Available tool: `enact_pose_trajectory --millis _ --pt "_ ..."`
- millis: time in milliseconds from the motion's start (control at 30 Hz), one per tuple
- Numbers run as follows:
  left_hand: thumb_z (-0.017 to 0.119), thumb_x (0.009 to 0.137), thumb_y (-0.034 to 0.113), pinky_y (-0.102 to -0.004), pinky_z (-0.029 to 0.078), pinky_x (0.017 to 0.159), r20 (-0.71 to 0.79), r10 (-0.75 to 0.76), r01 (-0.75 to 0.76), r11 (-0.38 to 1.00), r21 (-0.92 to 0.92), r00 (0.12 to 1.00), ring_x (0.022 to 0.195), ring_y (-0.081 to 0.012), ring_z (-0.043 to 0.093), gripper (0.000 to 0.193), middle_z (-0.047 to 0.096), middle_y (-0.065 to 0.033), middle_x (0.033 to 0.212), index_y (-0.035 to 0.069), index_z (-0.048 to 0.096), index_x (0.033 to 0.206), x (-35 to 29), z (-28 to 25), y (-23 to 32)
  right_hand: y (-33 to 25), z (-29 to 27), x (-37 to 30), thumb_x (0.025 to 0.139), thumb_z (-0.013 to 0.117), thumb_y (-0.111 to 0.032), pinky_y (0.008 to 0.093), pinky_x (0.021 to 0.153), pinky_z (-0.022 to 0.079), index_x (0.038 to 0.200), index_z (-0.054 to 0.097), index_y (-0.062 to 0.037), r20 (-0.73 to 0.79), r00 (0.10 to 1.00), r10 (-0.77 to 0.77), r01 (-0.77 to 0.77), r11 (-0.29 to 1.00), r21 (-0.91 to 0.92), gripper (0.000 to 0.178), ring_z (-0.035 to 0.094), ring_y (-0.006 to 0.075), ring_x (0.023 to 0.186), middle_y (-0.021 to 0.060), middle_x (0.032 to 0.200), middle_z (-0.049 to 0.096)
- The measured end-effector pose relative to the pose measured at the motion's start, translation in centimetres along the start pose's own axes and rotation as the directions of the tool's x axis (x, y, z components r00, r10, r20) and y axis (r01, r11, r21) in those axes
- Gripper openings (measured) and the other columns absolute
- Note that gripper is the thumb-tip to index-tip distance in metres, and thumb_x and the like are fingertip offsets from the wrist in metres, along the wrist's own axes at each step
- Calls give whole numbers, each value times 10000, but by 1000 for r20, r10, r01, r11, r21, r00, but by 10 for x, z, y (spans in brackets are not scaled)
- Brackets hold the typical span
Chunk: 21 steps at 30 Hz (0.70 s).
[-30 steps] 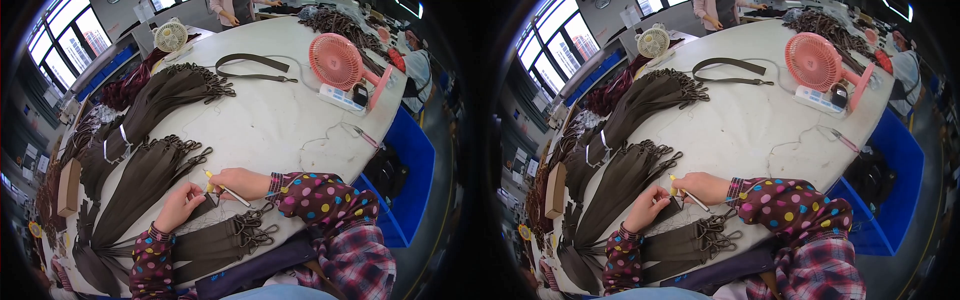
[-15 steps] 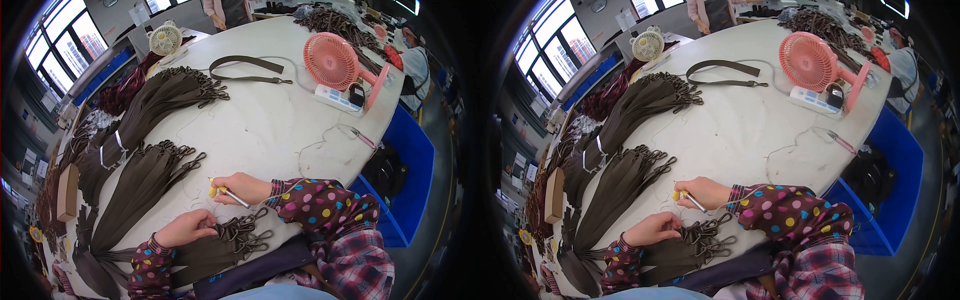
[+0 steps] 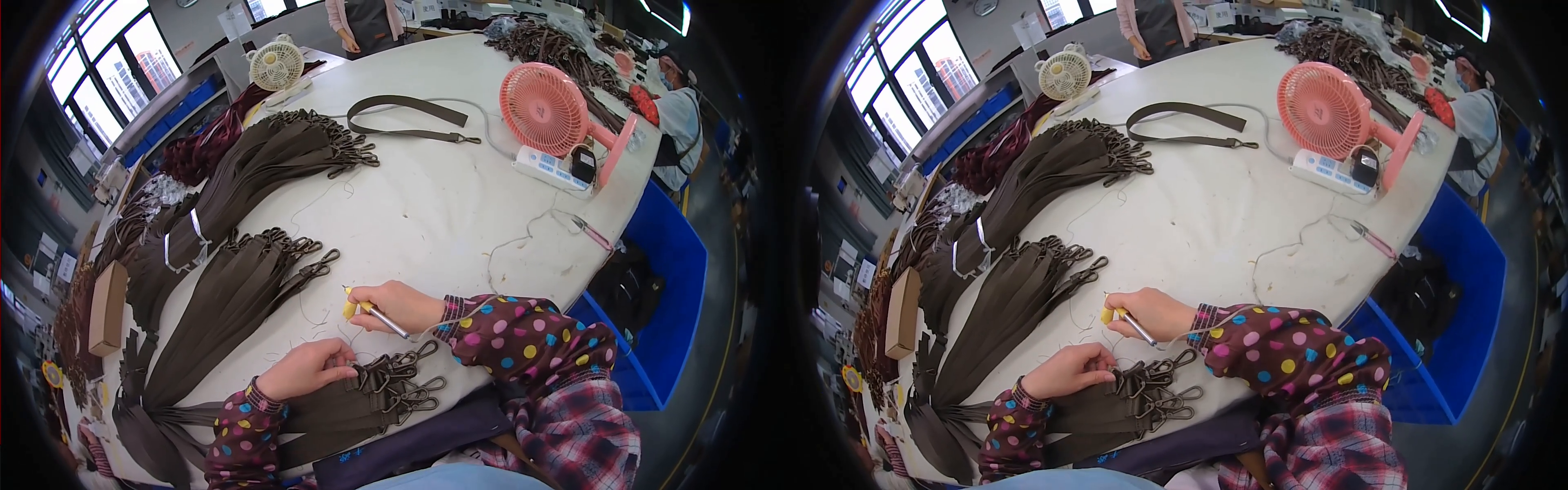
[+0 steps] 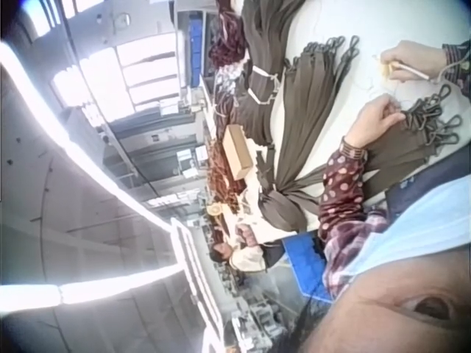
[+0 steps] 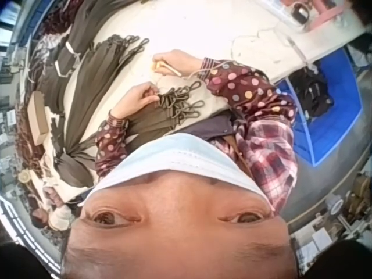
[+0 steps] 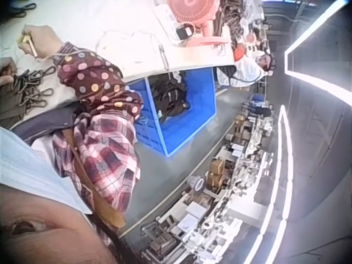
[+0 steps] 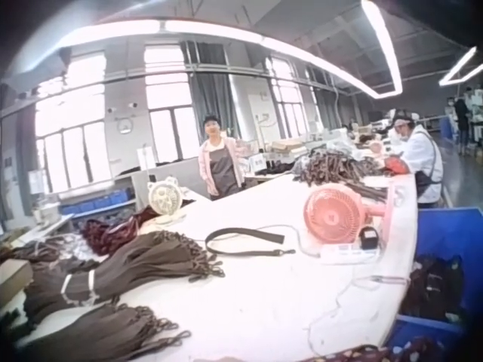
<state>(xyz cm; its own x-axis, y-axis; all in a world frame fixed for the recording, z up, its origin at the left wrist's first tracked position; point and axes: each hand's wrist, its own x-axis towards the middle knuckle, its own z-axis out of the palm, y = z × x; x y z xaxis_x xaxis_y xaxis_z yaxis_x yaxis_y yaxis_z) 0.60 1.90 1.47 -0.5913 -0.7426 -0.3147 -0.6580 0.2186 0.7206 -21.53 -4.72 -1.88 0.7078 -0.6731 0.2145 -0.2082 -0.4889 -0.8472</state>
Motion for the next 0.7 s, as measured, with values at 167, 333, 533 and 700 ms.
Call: enact_pose_trajectory --millis 167,333,533,700 --pt "668 851 240 -297 466 633 -16 -8 8 1000 17 1000 659 -182 584 249 588 -61 719 41 598 983 2 -1 0 0 0 1 856 607 -229 401 604 484 984 556 -60 -13 1000 -19 19 1000 -22 218 617 353 677 167 748 630" --pt "656 860 233 -303 471 637 -34 -11 11 1000 9 999 659 -189 588 233 590 -62 716 43 599 982 4 -1 -2 2 0 3 853 607 -230 406 605 484 989 550 -60 -10 1000 -27 27 1000 -17 225 615 365 683 170 750 631" --pt "641 871 223 -307 482 659 -60 -9 10 1000 20 998 694 -197 617 215 617 -74 739 41 595 978 4 3 -2 1 2 -1 850 610 -234 407 593 483 976 551 -63 -17 999 -39 39 999 -27 220 614 364 673 165 737 630" --pt "646 869 230 -313 487 681 -26 -38 39 999 18 999 732 -201 623 248 626 -80 786 35 581 1010 0 4 0 4 5 -4 875 631 -209 289 537 469 979 564 -61 -59 995 -80 76 995 -59 193 614 192 566 72 659 628"
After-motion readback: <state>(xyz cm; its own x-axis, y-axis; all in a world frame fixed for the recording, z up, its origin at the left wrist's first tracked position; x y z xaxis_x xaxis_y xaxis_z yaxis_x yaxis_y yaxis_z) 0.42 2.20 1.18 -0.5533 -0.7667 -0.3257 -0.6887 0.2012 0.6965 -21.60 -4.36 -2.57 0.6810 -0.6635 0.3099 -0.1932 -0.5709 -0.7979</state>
